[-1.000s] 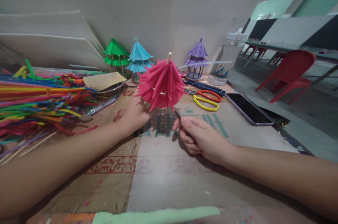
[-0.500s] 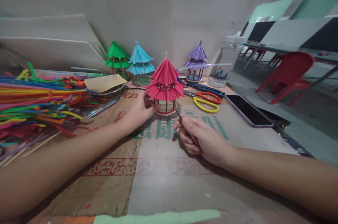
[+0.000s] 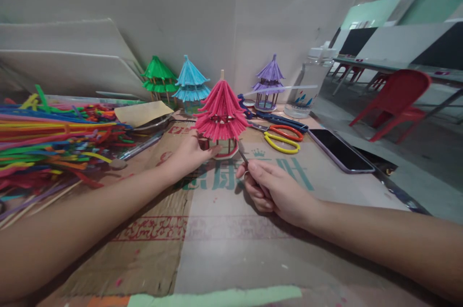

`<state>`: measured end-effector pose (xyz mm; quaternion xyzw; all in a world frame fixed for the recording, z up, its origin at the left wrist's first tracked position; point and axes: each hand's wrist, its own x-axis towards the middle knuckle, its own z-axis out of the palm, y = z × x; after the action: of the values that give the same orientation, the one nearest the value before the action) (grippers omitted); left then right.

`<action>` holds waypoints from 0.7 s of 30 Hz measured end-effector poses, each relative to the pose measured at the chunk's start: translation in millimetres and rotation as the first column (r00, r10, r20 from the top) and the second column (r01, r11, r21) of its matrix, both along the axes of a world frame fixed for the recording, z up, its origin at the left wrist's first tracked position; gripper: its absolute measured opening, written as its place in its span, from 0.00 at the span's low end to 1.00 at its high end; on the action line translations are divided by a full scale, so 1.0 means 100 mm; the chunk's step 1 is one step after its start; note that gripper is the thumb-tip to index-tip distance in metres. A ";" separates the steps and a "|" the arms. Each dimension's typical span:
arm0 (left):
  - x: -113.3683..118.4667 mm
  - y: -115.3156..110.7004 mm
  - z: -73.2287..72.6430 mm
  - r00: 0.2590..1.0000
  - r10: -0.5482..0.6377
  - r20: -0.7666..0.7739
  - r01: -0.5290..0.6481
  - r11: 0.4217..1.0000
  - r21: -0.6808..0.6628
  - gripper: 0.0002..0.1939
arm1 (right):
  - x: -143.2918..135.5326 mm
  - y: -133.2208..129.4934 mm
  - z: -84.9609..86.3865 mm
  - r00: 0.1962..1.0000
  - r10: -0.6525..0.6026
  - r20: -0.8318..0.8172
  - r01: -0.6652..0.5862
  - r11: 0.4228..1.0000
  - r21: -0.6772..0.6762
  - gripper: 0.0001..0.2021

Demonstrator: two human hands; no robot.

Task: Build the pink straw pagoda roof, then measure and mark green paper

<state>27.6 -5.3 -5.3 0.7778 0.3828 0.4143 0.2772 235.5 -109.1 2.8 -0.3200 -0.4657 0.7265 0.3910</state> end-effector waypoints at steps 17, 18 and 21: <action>-0.07 -0.05 -0.08 0.996 0.032 -0.082 0.000 0.931 0.364 0.10 | -0.01 -0.01 0.01 1.000 0.016 0.021 -0.016 1.000 -0.013 0.19; -0.08 -0.04 -0.10 0.996 0.021 -0.081 0.012 0.926 0.376 0.10 | -0.01 -0.01 0.01 1.000 0.019 0.019 -0.019 1.000 -0.016 0.19; -0.12 0.00 -0.15 0.996 0.003 -0.090 0.033 0.918 0.394 0.08 | 0.00 -0.01 0.00 0.999 0.032 0.001 -0.032 0.999 -0.020 0.18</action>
<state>15.4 -4.9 -20.6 0.8383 0.2973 0.4459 0.1003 235.5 -110.5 2.9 -0.3169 -0.4636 0.7371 0.3759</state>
